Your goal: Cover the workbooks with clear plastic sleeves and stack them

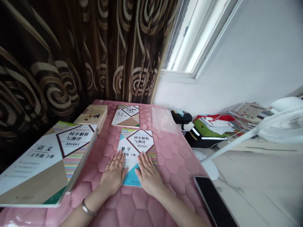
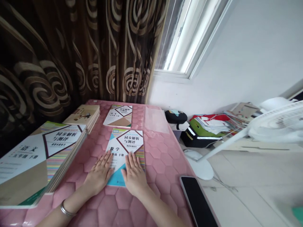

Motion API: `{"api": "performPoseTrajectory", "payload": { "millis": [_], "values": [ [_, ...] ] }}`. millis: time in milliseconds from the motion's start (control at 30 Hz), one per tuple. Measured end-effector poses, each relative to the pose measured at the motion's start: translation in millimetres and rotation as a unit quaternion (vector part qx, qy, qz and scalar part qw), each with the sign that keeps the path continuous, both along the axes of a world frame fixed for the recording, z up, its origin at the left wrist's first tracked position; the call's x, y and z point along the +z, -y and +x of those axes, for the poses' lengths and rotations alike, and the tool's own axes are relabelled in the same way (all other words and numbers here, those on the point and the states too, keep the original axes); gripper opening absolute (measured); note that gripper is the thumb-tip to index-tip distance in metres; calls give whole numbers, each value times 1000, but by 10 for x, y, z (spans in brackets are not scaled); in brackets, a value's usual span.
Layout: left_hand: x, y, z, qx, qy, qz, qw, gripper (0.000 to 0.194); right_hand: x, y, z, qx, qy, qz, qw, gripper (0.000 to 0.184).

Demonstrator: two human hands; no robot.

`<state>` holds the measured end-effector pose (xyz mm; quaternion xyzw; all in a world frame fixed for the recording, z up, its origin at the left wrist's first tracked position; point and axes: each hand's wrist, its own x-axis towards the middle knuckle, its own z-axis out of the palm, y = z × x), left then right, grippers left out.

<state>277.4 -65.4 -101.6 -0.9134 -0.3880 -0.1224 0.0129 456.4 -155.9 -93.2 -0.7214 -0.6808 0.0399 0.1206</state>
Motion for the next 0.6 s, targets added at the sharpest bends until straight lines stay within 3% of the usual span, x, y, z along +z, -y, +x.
{"api": "performPoseTrajectory", "payload": {
  "millis": [133,267,400,600],
  "values": [
    [-23,-3,1,-1,5,7,1000,59,22,74,400,-107,-28,-3,994,53],
    [-49,-16,0,-1,13,14,1000,59,163,-158,724,-237,-156,17,959,43],
    [1,-19,-4,-3,6,-3,1000,59,300,-422,959,-258,-297,-36,919,31],
    [172,29,28,20,-17,-81,996,57,317,-538,1089,-251,-317,-65,912,43]
  ]
}}
